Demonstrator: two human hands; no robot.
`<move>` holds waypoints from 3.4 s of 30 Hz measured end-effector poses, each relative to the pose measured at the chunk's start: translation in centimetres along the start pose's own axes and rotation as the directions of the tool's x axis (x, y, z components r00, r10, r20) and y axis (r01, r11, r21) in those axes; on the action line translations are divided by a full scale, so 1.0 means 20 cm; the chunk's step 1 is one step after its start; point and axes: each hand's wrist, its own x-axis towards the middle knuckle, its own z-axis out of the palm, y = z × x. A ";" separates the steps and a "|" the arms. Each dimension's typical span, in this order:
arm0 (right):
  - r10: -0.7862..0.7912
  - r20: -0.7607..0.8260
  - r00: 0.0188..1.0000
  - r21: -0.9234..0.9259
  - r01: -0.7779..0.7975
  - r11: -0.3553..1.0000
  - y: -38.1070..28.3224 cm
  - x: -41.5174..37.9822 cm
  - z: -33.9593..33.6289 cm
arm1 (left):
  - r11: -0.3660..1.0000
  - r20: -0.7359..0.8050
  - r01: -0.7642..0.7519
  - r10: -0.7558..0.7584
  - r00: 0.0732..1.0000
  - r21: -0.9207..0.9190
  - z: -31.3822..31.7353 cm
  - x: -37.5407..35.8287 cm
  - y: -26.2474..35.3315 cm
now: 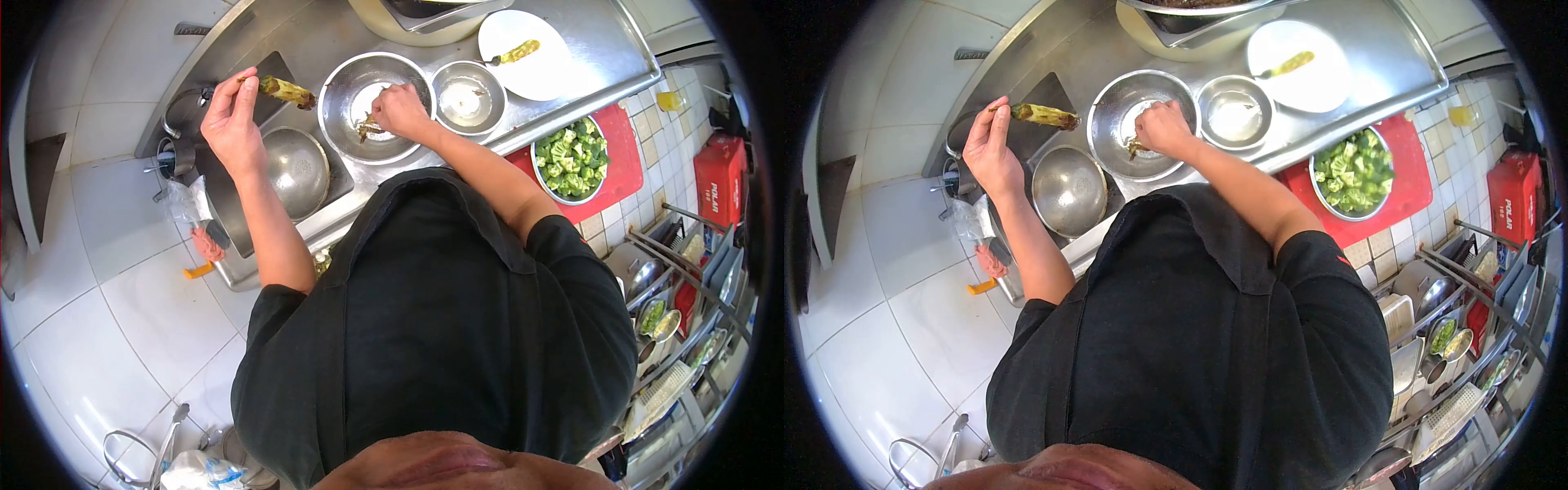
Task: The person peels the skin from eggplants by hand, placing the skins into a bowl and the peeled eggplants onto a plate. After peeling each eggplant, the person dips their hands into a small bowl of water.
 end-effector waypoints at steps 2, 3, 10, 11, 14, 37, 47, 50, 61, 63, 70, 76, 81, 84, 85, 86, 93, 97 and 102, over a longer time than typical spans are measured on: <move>0.042 -0.066 0.997 0.165 -0.030 0.986 -0.04 0.01 -0.02 | 1.000 -0.003 0.003 -0.003 1.000 -0.009 0.00 0.00 0.00; 0.067 -0.096 0.993 0.247 -0.041 0.968 -0.06 0.02 -0.03 | 1.000 -0.004 0.005 -0.005 1.000 -0.014 0.01 -0.01 0.00; 0.063 -0.328 0.943 0.735 0.213 0.644 -0.32 0.09 -0.25 | 0.999 0.015 0.039 -0.038 0.999 -0.016 0.05 -0.03 0.01; 0.039 -0.326 0.945 0.745 0.231 0.625 -0.33 0.09 -0.26 | 0.999 0.017 0.040 -0.040 0.999 -0.027 0.06 -0.04 0.02; -0.012 -0.326 0.945 0.760 0.269 0.592 -0.37 0.09 -0.28 | 1.000 0.047 0.009 -0.009 0.999 -0.006 0.06 -0.04 0.03; -0.186 -0.331 0.925 0.672 0.369 0.642 -0.35 0.09 -0.32 | 0.996 0.280 -0.001 0.027 0.960 -0.091 0.00 -0.02 0.01; -0.001 -0.152 0.988 0.836 0.129 0.533 -0.24 0.00 -0.26 | 0.977 0.197 0.017 0.026 0.980 -0.214 -0.09 0.00 -0.07; 0.049 -0.074 0.996 0.815 0.032 0.579 -0.20 -0.02 -0.20 | 0.981 0.170 0.015 0.019 0.985 -0.194 -0.08 0.00 -0.06; 0.045 0.107 0.993 -0.079 -0.036 0.996 0.04 -0.04 0.01 | 0.998 0.065 -0.001 0.005 0.998 -0.070 -0.08 0.00 -0.07; -0.007 0.102 0.995 -0.218 0.029 0.976 0.08 -0.03 0.07 | 0.999 0.074 -0.006 0.008 0.997 -0.040 -0.07 -0.01 -0.06; -0.023 -0.094 0.995 -0.124 0.011 0.992 0.07 -0.08 -0.17 | 1.000 0.079 0.025 -0.025 0.997 0.009 -0.04 -0.03 -0.06; 0.223 -0.297 0.928 -0.164 -0.280 0.946 0.40 -0.27 -0.26 | 0.997 0.084 0.025 -0.031 0.996 0.072 -0.05 -0.04 -0.06; 0.435 0.007 0.901 -0.555 -0.358 0.751 0.54 -0.36 -0.19 | 0.997 0.084 0.030 -0.036 0.996 0.072 -0.02 -0.03 -0.05; 0.445 -0.019 0.895 -0.531 -0.386 0.754 0.52 -0.35 -0.19 | 0.999 0.096 0.006 -0.011 0.995 0.052 -0.03 -0.01 -0.06; 0.405 -0.090 0.910 -0.494 -0.394 0.775 0.49 -0.35 -0.19 | 0.999 0.096 0.001 -0.006 0.995 0.051 -0.03 -0.01 -0.05; 0.365 -0.164 0.916 -0.458 -0.398 0.795 0.47 -0.35 -0.20 | 0.999 0.094 -0.004 0.000 0.996 0.048 -0.03 -0.01 -0.05; 0.100 -0.352 0.930 0.199 -0.030 0.980 0.09 -0.15 -0.32 | 1.000 0.081 0.002 -0.001 0.997 -0.010 -0.01 -0.01 -0.04; 0.033 -0.362 0.931 0.538 0.180 0.823 -0.15 -0.02 -0.26 | 1.000 0.086 0.017 -0.016 0.996 -0.011 0.01 -0.02 -0.03; 0.038 -0.245 0.969 0.827 0.188 0.530 -0.29 0.09 -0.20 | 0.999 0.099 0.013 -0.008 0.995 -0.052 0.02 -0.02 -0.02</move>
